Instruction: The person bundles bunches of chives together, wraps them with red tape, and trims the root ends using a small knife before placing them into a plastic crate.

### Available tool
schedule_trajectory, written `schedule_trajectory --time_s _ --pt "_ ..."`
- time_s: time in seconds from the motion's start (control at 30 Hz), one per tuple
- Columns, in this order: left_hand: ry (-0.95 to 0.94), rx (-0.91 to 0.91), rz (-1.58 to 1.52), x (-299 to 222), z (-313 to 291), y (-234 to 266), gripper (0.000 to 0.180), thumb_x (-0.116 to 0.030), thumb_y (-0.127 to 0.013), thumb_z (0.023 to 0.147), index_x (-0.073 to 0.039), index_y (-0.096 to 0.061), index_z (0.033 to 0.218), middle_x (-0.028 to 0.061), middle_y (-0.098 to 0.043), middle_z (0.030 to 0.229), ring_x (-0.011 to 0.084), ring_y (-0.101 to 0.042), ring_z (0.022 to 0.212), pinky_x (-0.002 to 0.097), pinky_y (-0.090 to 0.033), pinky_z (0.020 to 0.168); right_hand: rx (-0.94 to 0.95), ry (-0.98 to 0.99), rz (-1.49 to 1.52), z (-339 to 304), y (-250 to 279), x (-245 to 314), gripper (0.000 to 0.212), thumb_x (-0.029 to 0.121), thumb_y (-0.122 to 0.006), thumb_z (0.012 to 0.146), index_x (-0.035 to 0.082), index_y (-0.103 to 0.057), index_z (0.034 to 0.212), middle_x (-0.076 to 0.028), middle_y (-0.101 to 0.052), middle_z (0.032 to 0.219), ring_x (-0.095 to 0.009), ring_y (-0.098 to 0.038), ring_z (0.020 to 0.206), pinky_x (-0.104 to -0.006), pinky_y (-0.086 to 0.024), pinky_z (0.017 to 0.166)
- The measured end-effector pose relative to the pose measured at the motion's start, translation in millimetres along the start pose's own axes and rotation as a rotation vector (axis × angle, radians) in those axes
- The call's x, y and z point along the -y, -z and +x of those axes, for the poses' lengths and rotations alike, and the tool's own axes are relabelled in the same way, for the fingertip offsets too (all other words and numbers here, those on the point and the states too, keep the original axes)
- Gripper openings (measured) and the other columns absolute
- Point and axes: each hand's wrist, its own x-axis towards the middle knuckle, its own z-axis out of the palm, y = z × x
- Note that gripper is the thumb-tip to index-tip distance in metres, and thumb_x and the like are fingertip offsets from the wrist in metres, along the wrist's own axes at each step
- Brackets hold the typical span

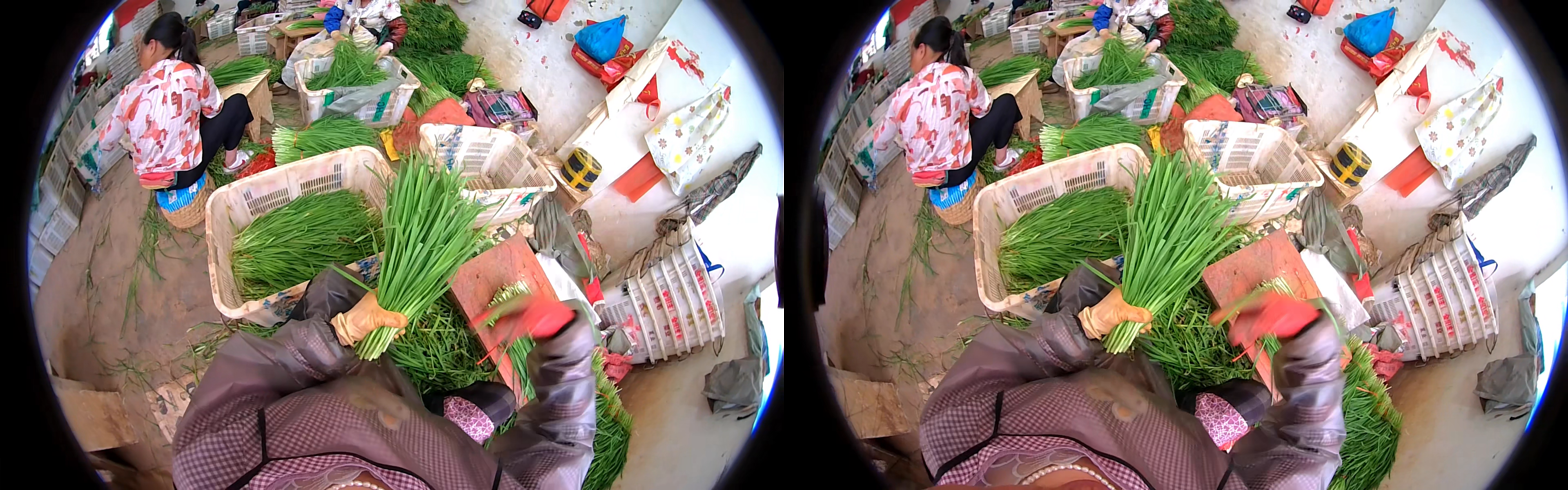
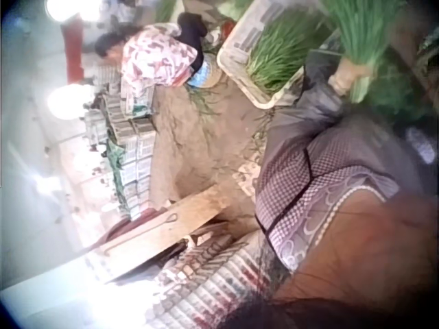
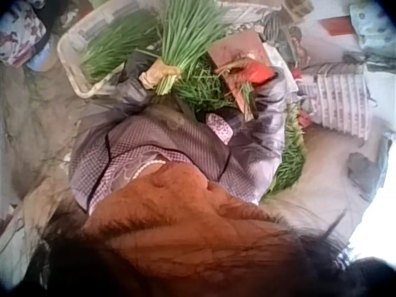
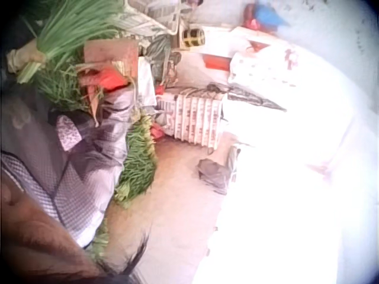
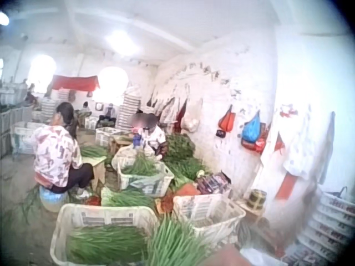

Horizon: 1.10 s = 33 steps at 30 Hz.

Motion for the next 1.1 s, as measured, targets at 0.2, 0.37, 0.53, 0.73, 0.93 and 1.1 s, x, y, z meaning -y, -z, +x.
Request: schedule_trajectory --time_s 0.2,0.37,0.53,0.73,0.93,1.1 --pt "0.032 0.026 0.055 6 0 4 0.05 -0.009 -0.077 0.073 0.001 -0.055 0.117 0.0077 -0.061 0.08 0.0164 -0.059 0.065 0.0305 -0.051 0.059 -0.451 0.323 -0.513 85 -74 96 0.026 0.018 -0.062 0.089 0.009 -0.065 0.114 -0.012 -0.069 0.102 -0.029 -0.065 0.095 -0.0382 -0.051 0.079" --pt "0.027 0.02 0.177 5 2 -2 0.05 -0.01 -0.079 0.074 -0.002 -0.056 0.118 0.0042 -0.062 0.088 0.0141 -0.06 0.072 0.0284 -0.051 0.064 -0.713 0.73 -0.863 147 -61 89 0.02 0.015 -0.06 0.088 0.006 -0.064 0.105 -0.014 -0.068 0.099 -0.035 -0.064 0.089 -0.0394 -0.052 0.076" --pt "-0.019 0.002 0.249 3 -1 -3 0.053 -0.015 -0.077 0.075 -0.001 -0.053 0.12 0.0071 -0.062 0.083 0.0156 -0.061 0.067 0.0301 -0.052 0.061 -0.683 0.456 -0.89 148 -57 75 0.021 0.018 -0.062 0.087 0.006 -0.065 0.104 -0.018 -0.067 0.094 -0.034 -0.065 0.087 -0.0392 -0.052 0.074" --pt "0.004 0.031 0.159 6 -4 -2 0.055 -0.015 -0.08 0.074 -0.001 -0.054 0.12 0.0052 -0.061 0.083 0.0138 -0.059 0.068 0.0288 -0.05 0.061 -0.634 0.29 -0.917 148 -61 70 0.033 0.025 -0.066 0.084 0.014 -0.064 0.115 -0.012 -0.068 0.079 -0.033 -0.066 0.076 -0.0407 -0.052 0.067" --pt "0.02 0.05 0.134 8 -2 -2 0.055 -0.012 -0.082 0.071 -0.003 -0.055 0.119 0.0014 -0.06 0.082 0.0113 -0.056 0.068 0.0275 -0.048 0.061 -0.516 0.165 -0.994 141 -59 77 0.044 0.031 -0.07 0.08 0.018 -0.061 0.121 -0.011 -0.068 0.077 -0.032 -0.065 0.07 -0.0419 -0.052 0.064" --pt "0.019 0.027 0.158 7 -2 -5 0.054 -0.011 -0.081 0.072 -0.003 -0.056 0.119 0.0014 -0.061 0.086 0.0108 -0.057 0.071 0.0271 -0.048 0.061 -0.535 0.308 -0.959 143 -58 71 0.033 0.033 -0.068 0.081 0.014 -0.067 0.108 -0.013 -0.067 0.075 -0.034 -0.065 0.069 -0.043 -0.052 0.064"
